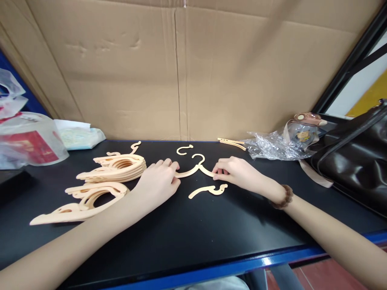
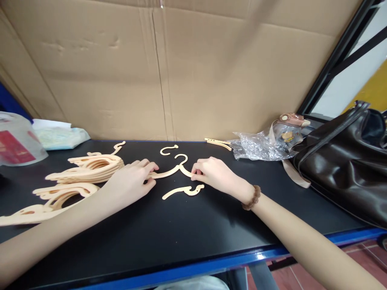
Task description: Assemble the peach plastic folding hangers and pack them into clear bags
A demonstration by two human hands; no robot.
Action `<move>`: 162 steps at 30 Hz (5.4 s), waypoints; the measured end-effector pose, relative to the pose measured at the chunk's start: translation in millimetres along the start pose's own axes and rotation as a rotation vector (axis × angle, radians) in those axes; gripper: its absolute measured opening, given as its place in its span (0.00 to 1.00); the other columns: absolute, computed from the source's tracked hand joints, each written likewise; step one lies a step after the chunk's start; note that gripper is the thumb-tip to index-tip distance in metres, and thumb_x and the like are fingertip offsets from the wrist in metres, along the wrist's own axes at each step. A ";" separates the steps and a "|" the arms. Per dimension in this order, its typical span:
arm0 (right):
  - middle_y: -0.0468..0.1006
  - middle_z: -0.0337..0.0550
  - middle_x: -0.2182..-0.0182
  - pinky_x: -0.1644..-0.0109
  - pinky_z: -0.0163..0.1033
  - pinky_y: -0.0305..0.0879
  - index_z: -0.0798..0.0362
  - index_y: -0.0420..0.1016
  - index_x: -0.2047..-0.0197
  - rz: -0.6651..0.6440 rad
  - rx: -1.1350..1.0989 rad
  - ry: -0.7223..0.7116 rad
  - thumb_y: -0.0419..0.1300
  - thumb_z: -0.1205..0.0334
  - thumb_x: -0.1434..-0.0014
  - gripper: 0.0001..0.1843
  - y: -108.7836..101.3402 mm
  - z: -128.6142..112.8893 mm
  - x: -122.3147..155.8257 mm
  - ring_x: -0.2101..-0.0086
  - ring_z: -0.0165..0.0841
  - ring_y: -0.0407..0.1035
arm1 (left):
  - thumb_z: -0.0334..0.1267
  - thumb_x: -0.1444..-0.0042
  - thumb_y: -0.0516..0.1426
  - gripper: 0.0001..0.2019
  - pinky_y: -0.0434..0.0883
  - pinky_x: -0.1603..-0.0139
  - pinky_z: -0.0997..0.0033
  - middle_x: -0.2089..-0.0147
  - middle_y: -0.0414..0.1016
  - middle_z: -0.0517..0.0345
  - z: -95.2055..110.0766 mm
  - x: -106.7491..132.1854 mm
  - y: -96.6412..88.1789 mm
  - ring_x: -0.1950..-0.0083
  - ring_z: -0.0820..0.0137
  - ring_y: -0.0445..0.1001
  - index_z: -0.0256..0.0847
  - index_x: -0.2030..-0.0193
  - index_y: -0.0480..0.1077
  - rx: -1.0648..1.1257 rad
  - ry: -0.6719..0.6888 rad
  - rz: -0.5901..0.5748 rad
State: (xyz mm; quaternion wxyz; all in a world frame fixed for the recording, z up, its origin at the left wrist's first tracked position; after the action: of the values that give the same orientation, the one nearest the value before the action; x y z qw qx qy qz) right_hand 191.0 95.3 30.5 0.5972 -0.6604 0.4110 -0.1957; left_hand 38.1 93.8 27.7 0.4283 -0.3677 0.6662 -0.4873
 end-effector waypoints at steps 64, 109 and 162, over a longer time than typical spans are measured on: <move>0.74 0.35 0.71 0.65 0.34 0.60 0.52 0.68 0.68 -0.223 -0.206 0.033 0.55 0.68 0.47 0.03 -17.7 35.8 34.1 0.70 0.29 0.67 | 0.28 0.51 0.52 0.06 0.64 0.67 0.70 0.66 0.68 0.62 108.0 -6.7 -8.8 0.62 0.69 0.69 0.43 0.67 0.62 0.728 0.316 0.016; 0.76 0.40 0.66 0.61 0.37 0.68 0.57 0.71 0.61 -0.490 -0.941 0.160 0.70 0.64 0.54 0.17 5.1 22.5 40.6 0.66 0.29 0.72 | 0.52 0.38 0.51 0.15 0.53 0.73 0.74 0.76 0.63 0.71 102.9 -9.2 -6.2 0.74 0.76 0.64 0.43 0.68 0.59 0.875 0.302 -0.032; 0.76 0.34 0.74 0.64 0.36 0.64 0.54 0.74 0.68 -0.444 -0.851 0.158 0.73 0.59 0.61 0.17 15.3 25.5 38.9 0.73 0.27 0.68 | 0.54 0.36 0.44 0.16 0.55 0.75 0.72 0.73 0.71 0.64 111.9 -3.5 -2.4 0.73 0.66 0.71 0.44 0.64 0.57 0.570 0.361 -0.052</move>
State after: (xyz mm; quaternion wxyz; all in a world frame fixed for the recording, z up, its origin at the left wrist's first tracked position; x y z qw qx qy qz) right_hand 228.2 81.9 1.6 0.1851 -0.9007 0.3481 -0.1826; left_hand 143.5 59.0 13.0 0.3763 -0.1581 0.5587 -0.7220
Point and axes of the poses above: each hand's wrist, its own x-axis away from the middle knuckle, its own y-axis out of the palm, z = x × y, the point moved 10 cm from there along -x, towards the middle knuckle
